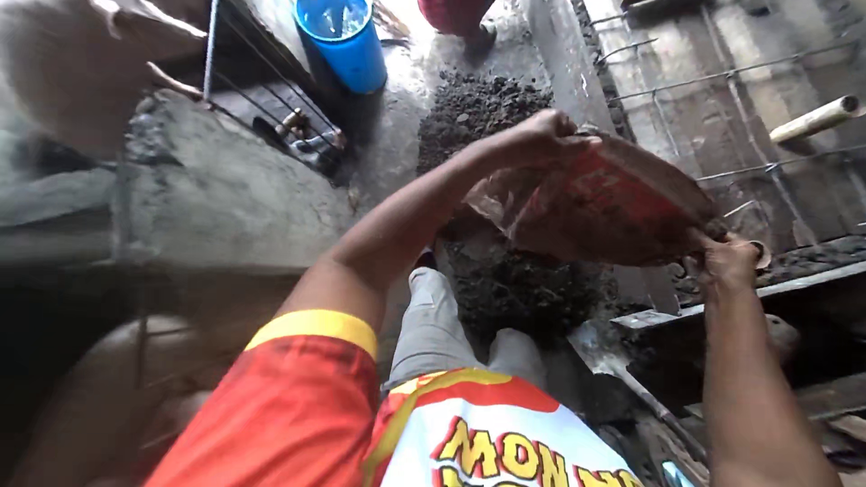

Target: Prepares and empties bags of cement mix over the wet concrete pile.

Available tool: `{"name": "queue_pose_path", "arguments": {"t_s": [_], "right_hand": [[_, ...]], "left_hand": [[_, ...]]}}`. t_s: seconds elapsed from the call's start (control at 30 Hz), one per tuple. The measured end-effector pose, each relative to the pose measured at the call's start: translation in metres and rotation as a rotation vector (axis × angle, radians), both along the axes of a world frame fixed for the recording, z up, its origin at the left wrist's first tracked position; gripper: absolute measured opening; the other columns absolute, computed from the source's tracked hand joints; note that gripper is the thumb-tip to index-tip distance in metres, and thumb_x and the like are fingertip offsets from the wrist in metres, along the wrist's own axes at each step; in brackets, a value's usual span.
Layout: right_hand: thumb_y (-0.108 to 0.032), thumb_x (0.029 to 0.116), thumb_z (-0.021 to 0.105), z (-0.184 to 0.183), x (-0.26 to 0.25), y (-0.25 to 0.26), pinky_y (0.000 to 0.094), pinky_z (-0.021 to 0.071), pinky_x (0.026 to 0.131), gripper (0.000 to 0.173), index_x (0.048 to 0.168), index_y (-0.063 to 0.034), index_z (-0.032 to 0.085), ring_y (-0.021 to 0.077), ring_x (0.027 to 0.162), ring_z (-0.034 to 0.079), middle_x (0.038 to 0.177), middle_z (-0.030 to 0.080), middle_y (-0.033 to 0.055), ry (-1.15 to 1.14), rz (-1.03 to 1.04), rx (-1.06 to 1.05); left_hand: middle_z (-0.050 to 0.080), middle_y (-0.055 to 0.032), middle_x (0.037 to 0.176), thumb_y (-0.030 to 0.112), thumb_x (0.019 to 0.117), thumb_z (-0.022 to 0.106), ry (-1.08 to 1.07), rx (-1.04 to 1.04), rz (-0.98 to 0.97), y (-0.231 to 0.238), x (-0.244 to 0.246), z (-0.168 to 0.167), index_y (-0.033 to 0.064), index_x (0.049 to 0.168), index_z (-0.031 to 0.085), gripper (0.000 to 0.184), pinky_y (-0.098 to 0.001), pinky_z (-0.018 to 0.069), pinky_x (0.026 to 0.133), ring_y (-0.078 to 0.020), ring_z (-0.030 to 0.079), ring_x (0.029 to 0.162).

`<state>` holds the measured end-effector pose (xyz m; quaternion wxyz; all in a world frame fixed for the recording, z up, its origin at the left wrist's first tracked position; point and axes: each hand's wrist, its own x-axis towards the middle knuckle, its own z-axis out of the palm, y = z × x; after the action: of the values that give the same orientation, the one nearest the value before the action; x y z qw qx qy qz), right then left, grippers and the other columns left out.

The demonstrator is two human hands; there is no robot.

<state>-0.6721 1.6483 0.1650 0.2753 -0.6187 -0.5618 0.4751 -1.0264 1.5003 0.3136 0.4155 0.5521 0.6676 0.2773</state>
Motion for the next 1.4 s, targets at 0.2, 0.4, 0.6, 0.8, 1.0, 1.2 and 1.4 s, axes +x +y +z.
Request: {"name": "queue_pose_path", "arguments": {"t_s": [0.2,0.4,0.6,0.8,1.0,1.2,1.4], "right_hand": [[-0.007,0.0956,0.067,0.062,0.024,-0.011,0.0253,0.0583,0.084,0.027,0.122,-0.0099,0.062,0.0013,0.089,0.066,0.103,0.068,-0.0086,0.292,0.193,0.093],[-0.01,0.0965,0.068,0.165,0.012,-0.041,0.0246,0.057,0.093,0.021,0.116,-0.0101,0.062,0.0002,0.096,0.067,0.102,0.069,-0.0117,0.41,0.257,0.366],[-0.026,0.0996,0.069,0.135,-0.018,-0.078,0.0461,0.0556,0.087,0.034,0.117,0.0033,0.067,0.0199,0.093,0.067,0.106,0.07,0.0156,-0.042,0.322,0.319],[-0.027,0.0997,0.07,0.083,-0.054,-0.103,0.0466,0.0526,0.078,0.037,0.1,0.0097,0.067,0.0211,0.077,0.06,0.086,0.064,0.0172,-0.193,0.289,0.172],[-0.034,0.0982,0.071,0.071,-0.075,-0.128,0.0441,0.0523,0.075,0.04,0.09,0.0048,0.068,0.0182,0.072,0.058,0.078,0.062,0.0119,-0.245,0.204,0.252],[-0.031,0.0983,0.07,0.06,-0.065,-0.137,0.0486,0.0497,0.08,0.042,0.089,0.0094,0.067,0.0253,0.078,0.06,0.082,0.064,0.0191,-0.426,0.236,0.169],[-0.027,0.1036,0.064,0.029,-0.01,-0.131,0.0529,0.0515,0.098,0.044,0.129,0.0084,0.063,0.0362,0.108,0.067,0.119,0.067,0.0282,-0.38,0.275,-0.053]], "left_hand": [[0.063,0.0017,0.086,0.026,0.1071,0.057,0.173,0.034,0.209,-0.061,0.005,0.038,0.0021,0.102,0.068,0.027,-0.0224,0.0507,0.074,0.0002,0.057,0.073],[0.067,0.0009,0.094,0.022,0.1083,0.054,0.094,0.358,0.534,-0.115,0.008,0.084,0.0013,0.112,0.067,0.025,-0.0221,0.0566,0.081,0.0008,0.064,0.084],[0.07,-0.0216,0.09,0.015,0.0969,0.066,0.239,0.017,0.565,-0.165,0.008,-0.012,-0.0045,0.096,0.071,0.02,-0.0599,0.0533,0.081,-0.0353,0.068,0.086],[0.069,-0.0276,0.09,0.037,0.1069,0.054,0.241,-0.058,0.488,-0.189,-0.021,-0.106,-0.0085,0.093,0.069,0.05,-0.0651,0.0513,0.087,-0.0447,0.069,0.094],[0.068,-0.0287,0.086,0.033,0.1054,0.057,0.245,0.034,0.569,-0.2,-0.032,-0.117,-0.0104,0.094,0.07,0.046,-0.0649,0.052,0.083,-0.0455,0.069,0.088],[0.072,-0.0255,0.087,0.031,0.1037,0.06,0.26,0.123,0.379,-0.199,-0.012,-0.121,-0.0063,0.097,0.074,0.04,-0.0632,0.0541,0.084,-0.0439,0.072,0.088],[0.074,-0.0189,0.083,0.031,0.1018,0.061,0.35,0.375,0.387,-0.216,0.044,-0.121,-0.0027,0.087,0.075,0.039,-0.0557,0.0592,0.077,-0.036,0.075,0.083]]}}
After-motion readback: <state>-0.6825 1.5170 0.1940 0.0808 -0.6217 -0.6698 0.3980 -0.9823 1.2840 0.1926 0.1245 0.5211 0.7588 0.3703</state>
